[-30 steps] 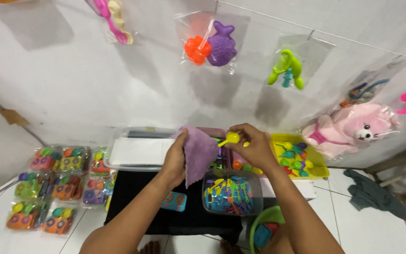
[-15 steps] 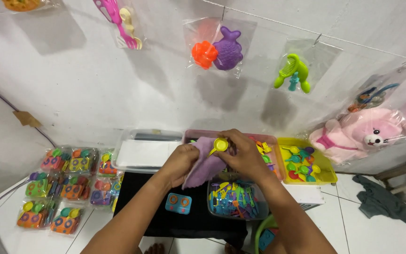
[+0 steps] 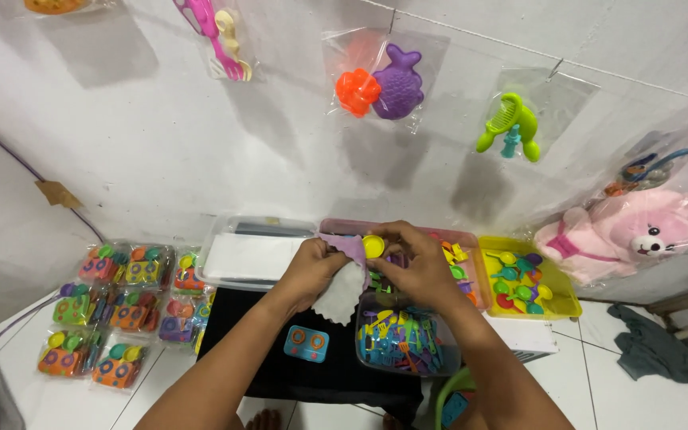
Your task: The person sits on the floor and packs small plastic toys, including spoons and forks, into clear plastic bags. They then wipe a blue plastic toy with a purple cloth and place it into a container. The person continues to wipe other small toys with the cloth and place them into containers.
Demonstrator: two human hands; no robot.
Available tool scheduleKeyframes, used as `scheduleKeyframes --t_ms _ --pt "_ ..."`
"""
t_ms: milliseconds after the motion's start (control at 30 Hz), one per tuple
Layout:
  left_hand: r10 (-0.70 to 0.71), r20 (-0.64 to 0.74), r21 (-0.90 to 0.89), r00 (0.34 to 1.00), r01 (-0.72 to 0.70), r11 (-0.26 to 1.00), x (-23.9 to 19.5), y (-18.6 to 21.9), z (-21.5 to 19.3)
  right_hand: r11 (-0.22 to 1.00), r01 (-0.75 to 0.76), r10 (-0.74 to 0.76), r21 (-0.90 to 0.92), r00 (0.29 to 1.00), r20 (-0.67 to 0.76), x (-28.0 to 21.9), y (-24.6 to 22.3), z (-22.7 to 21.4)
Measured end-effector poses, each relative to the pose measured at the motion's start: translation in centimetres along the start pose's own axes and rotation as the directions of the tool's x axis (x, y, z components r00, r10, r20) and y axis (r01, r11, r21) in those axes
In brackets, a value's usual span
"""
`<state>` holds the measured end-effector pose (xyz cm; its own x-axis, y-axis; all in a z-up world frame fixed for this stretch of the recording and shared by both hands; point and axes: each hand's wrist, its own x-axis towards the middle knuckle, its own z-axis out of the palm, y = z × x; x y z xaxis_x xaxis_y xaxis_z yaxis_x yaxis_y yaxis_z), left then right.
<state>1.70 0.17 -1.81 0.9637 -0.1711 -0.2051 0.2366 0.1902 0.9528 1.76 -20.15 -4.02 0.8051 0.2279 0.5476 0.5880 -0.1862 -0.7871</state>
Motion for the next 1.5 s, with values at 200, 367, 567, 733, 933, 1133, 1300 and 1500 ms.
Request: scheduleKeyframes --t_ms 200,367,567,733,933,1133,1300,1500 --pt "0.015 0.041 -0.059 0.999 -0.012 0.998 -0.9 1.1 0.5 0.992 -0.074 0.080 0.103 0.995 -0.057 -0.1 -0.2 0.0" --pt "0.033 0.064 -0.096 0.997 -0.027 0.995 -1.7 2.0 0.6 0.985 -0.110 0.120 0.131 0.991 -0.068 0.0 0.3 0.0" --pt "0.026 0.125 -0.135 0.992 -0.009 0.991 -1.4 1.9 0.3 0.978 -0.131 0.147 0.162 0.985 -0.090 0.3 0.6 0.0" --pt "0.000 0.096 -0.130 0.995 0.012 0.991 -0.6 0.4 -0.5 0.984 -0.103 0.126 0.148 0.979 -0.158 0.7 0.5 -0.1" --pt "-0.024 0.023 -0.175 0.999 0.028 0.984 2.7 -2.6 -2.2 0.995 -0.050 0.068 0.089 0.977 -0.200 1.0 -1.1 -1.8" --pt "0.001 0.124 -0.168 0.992 0.019 0.986 0.0 -0.3 -0.4 0.979 0.106 -0.091 -0.175 0.992 0.092 0.5 -1.5 -0.1" --pt "0.038 0.072 -0.065 0.997 -0.034 0.997 -0.2 -0.2 0.3 0.978 0.114 -0.095 -0.174 0.989 0.114 0.6 -2.0 0.7" --pt "-0.010 0.013 -0.094 1.000 0.012 0.995 1.8 -3.3 -0.2 0.971 0.146 -0.141 -0.190 0.989 0.035 0.5 -0.4 1.1"
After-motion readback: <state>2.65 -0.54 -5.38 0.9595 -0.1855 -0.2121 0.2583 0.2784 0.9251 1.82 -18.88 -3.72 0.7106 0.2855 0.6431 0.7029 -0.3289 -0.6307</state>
